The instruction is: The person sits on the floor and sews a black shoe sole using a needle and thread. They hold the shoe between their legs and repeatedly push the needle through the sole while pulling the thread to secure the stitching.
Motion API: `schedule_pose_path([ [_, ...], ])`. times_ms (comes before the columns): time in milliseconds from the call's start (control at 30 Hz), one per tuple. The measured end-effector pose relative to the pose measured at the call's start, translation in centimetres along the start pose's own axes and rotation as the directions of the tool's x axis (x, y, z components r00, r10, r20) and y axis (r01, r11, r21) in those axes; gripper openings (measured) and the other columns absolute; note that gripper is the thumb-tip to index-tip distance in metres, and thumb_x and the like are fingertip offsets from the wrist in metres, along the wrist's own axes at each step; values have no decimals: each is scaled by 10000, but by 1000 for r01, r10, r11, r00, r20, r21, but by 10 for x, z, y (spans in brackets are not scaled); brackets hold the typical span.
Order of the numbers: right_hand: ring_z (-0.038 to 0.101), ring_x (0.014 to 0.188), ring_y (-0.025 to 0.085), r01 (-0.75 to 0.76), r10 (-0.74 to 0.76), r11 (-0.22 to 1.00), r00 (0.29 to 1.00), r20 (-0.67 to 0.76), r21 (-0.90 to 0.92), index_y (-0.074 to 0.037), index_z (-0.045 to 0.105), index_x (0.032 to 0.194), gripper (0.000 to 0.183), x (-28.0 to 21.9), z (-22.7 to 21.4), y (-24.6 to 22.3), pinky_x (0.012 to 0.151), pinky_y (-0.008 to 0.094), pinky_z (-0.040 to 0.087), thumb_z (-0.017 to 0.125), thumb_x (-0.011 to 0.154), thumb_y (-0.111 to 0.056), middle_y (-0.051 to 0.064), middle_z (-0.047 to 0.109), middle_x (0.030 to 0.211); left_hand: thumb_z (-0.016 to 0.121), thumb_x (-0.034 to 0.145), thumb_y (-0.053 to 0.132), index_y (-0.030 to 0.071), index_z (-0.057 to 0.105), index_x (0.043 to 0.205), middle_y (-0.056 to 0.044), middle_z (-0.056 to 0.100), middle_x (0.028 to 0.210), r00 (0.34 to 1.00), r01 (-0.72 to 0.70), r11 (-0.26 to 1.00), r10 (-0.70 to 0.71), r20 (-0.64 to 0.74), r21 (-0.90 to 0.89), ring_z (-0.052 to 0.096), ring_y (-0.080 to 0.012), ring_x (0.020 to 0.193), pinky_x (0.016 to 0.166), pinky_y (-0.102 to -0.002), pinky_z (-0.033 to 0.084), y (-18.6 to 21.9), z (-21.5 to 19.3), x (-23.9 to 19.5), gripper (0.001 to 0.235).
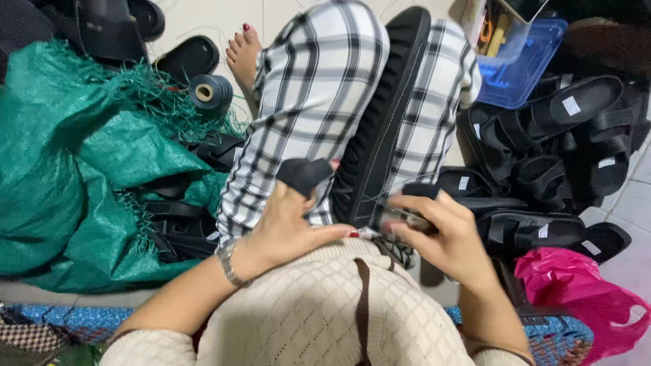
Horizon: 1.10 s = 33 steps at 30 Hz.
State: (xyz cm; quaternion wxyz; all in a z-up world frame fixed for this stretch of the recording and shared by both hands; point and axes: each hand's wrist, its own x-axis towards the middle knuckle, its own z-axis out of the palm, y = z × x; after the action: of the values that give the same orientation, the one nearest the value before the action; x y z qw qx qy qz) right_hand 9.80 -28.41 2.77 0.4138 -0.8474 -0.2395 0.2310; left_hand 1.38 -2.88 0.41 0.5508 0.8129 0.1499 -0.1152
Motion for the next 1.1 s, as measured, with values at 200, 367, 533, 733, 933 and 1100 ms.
schedule_pose_path([
  [200, 729, 860, 210, 33, 6, 952, 992, -127, 305, -130, 810, 913, 337, 15, 25, 21, 836, 298, 551, 954, 635, -255, 66, 789, 917, 919, 704, 382, 36, 511, 1452, -331, 525, 1231, 956, -293, 951, 291, 38, 101, 568, -550, 1181, 963, -559, 499, -6, 15, 9, 919],
  [367, 604, 632, 103, 36, -57, 858, 998, 26, 513, -112, 788, 778, 65, 23, 30, 13, 640, 256, 502, 838, 760, -150, 36, 703, 716, 879, 730, 478, 159, 467, 1511, -247, 505, 1324, 936, -345, 919, 351, 3, 188, 617, -494, 1131, 876, -543, 555, -15, 22, 9, 938],
  [533, 464, 397, 125, -73, -179, 584, 960, 215, 809, -9, 714, 637, 147, 31, -12, 35, 414, 264, 397, 761, 728, -114, 64, 604, 525, 870, 690, 527, 182, 508, 1476, -238, 536, 1300, 939, -325, 921, 342, -45, 217, 672, -508, 986, 752, -572, 579, -26, 36, 8, 932],
  [733, 596, 478, 253, 402, -203, 744, 897, 392, -533, -147, 672, 787, 114, 43, -31, -44, 442, 395, 469, 709, 691, -197, 34, 535, 526, 902, 732, 322, -25, 606, 1317, -313, 623, 1067, 899, -438, 899, 438, -21, 5, 676, -517, 944, 759, -530, 582, -9, 14, 14, 741],
  [933, 567, 529, 180, 396, -504, 539, 859, 92, -744, -120, 737, 1041, 267, 12, 11, 30, 532, 297, 512, 584, 845, -215, 25, 470, 580, 804, 849, 143, 72, 784, 1062, -130, 726, 867, 889, -409, 912, 406, -210, 34, 733, -345, 773, 628, -383, 591, -61, 24, -1, 226],
  [1100, 677, 911, 390, -184, -368, 784, 632, -683, -593, 155, 744, 1104, 188, -17, -65, 38, 816, 449, 549, 671, 953, 239, 271, 720, 1044, 481, 1118, 363, 10, 520, 684, -242, 494, 685, 930, -68, 614, 324, -173, 786, 493, -425, 666, 614, -546, 342, -106, -81, 4, 561],
])
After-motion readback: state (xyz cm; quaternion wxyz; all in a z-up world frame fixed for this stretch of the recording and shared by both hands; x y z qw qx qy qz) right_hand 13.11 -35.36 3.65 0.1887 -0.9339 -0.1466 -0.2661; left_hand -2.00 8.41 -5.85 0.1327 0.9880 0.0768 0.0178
